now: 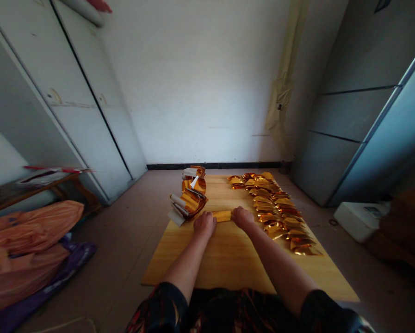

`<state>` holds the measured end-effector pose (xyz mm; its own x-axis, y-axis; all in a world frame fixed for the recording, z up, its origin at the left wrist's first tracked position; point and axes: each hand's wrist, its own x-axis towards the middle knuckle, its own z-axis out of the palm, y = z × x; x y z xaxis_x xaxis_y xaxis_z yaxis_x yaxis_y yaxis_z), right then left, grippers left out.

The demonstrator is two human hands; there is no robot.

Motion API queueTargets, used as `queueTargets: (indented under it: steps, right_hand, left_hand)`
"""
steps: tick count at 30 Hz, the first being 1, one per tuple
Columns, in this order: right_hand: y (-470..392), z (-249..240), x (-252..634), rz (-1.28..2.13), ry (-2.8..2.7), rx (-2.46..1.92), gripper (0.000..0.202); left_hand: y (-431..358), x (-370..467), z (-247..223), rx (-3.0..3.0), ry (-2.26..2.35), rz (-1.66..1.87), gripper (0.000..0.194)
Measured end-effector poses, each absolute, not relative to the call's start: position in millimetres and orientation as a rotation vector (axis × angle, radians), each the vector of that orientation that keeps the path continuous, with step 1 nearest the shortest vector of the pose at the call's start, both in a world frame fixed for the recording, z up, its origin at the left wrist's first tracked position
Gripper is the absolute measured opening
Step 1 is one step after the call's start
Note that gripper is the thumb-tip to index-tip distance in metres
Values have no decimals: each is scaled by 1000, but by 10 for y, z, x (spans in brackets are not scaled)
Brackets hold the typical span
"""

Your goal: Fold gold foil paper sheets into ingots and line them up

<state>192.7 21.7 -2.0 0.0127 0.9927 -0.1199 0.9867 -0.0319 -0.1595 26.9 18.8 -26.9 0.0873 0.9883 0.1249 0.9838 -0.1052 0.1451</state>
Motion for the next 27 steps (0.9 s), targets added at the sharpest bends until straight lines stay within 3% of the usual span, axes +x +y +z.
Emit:
queueTargets:
  steps: [11,19,27]
  right_hand:
    - [220,-32,1940,308,-2100,-2230,31]
    - [164,-157,1853,146,-2241,-1950,23]
    - [134,-181,1793,222,-2107,-1969,25]
  left_hand:
    - [129,360,-251,2313,2181,351,23]
    - [150,423,-256,2606,1934,258,30]
    - [133,300,-241,2502,1842,402,22]
